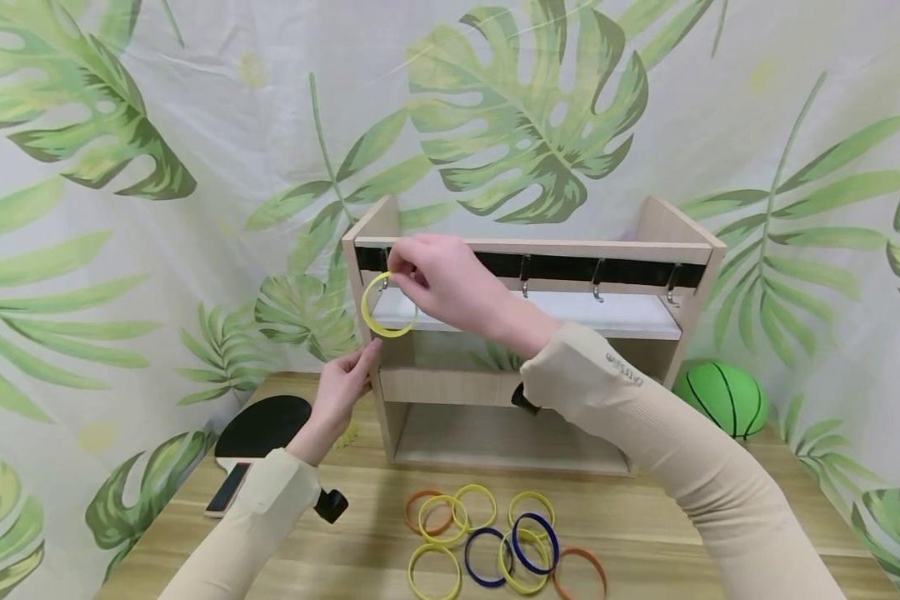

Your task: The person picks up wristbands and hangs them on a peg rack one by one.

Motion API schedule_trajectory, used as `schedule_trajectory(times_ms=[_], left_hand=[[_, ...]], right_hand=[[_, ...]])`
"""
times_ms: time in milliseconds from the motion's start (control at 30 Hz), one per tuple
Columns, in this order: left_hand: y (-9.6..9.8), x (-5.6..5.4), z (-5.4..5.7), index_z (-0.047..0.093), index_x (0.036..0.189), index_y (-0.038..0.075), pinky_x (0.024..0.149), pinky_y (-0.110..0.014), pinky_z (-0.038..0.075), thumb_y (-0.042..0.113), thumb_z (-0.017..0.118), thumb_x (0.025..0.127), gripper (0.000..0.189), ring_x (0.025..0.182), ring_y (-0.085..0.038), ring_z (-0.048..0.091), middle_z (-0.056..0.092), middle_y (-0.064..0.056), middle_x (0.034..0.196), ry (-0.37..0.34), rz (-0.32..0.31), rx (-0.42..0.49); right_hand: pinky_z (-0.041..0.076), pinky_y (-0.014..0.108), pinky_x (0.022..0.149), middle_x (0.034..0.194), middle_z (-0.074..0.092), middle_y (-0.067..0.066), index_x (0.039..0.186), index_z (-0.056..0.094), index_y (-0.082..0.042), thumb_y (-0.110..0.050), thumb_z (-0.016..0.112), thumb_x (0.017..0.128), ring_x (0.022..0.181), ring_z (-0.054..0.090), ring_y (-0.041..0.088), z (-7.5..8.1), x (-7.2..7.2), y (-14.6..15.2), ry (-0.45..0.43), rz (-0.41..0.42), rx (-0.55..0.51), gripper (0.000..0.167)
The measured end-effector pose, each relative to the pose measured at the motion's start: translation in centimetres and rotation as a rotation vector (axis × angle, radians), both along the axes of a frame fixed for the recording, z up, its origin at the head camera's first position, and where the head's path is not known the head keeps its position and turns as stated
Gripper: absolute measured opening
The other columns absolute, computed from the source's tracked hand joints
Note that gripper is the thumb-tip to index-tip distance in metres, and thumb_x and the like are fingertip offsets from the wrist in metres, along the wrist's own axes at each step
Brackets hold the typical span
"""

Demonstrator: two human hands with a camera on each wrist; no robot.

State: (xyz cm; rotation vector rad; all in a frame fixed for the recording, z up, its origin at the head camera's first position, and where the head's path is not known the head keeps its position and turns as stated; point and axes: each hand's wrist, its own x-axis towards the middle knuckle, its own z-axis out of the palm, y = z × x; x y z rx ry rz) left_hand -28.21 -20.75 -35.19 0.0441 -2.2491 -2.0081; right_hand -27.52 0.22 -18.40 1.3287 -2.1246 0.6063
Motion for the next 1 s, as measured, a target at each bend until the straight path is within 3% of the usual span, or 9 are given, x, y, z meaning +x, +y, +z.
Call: schedule_trajectory(times_ms=[500,767,1000], left_hand=[[0.5,-0.1,-0.1,0.051,0.143,0.004,0.113,-0.049,0.042,0.047,0.053,0.1,0.061,0.139,-0.026,0.045,0.04,-0.011,0.157,-0.004,0.004,0.007],[0.3,-0.3,-0.1,0.05,0.143,0.003,0.113,-0.05,0.042,0.048,0.053,0.1,0.062,0.139,-0.028,0.044,0.04,-0.013,0.157,-0.013,0.01,-0.007],[0.1,-0.2,0.0,0.052,0.143,0.003,0.113,-0.048,0.043,0.051,0.052,0.099,0.064,0.137,-0.026,0.046,0.043,-0.012,0.155,-0.022,0.03,-0.029]], right_hand=[[0.049,0.029,0.064,0.082,0.06,0.007,0.087,0.062,-0.005,-0.008,0.056,0.099,0.072,0.057,0.02,-1.2,-0.2,-1.2,0.04,-0.19,0.129,0.013],[0.05,0.029,0.063,0.085,0.062,0.008,0.092,0.063,-0.004,-0.009,0.058,0.097,0.072,0.058,0.021,-1.3,0.3,-1.0,0.061,-0.174,0.158,0.008],[0.054,0.027,0.069,0.092,0.066,0.008,0.099,0.066,-0.005,-0.011,0.061,0.097,0.077,0.06,0.017,-2.1,2.1,1.3,0.091,-0.118,0.096,0.008]])
